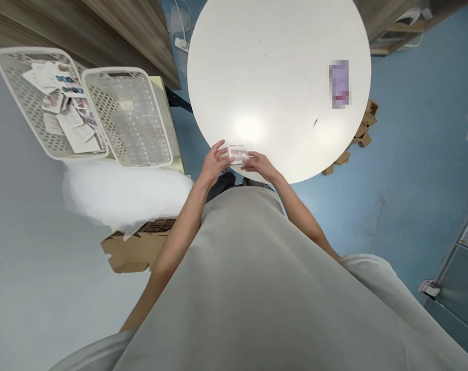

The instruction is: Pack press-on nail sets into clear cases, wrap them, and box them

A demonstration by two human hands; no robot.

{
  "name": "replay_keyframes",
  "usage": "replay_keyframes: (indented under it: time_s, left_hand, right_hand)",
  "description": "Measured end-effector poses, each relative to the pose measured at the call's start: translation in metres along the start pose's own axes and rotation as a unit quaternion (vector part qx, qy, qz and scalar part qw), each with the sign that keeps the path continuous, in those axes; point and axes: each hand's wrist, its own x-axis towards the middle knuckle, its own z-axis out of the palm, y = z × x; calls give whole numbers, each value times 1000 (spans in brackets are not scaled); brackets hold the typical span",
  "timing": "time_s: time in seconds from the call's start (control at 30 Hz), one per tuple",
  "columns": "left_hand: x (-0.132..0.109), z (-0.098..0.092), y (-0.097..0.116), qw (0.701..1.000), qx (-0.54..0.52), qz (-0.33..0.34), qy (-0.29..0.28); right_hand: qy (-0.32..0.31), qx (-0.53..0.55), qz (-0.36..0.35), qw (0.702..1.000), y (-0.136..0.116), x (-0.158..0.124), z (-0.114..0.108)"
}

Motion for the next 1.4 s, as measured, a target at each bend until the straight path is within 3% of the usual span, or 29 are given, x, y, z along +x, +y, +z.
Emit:
replay_keyframes:
  time_s: [0.27,1.0,1.4]
  left_hand:
    - [-10,4,-1,996,-1,-88,3]
    - [3,-2,-17,999,-9,-18,37]
    - [10,-25,-20,996,32,-37,77]
  right_hand:
    - [17,-15,-16,1000,-2,-2,-1]
    - [68,-43,-19,997,3,14,5]
    - [58,-91,-4,994,0,34,18]
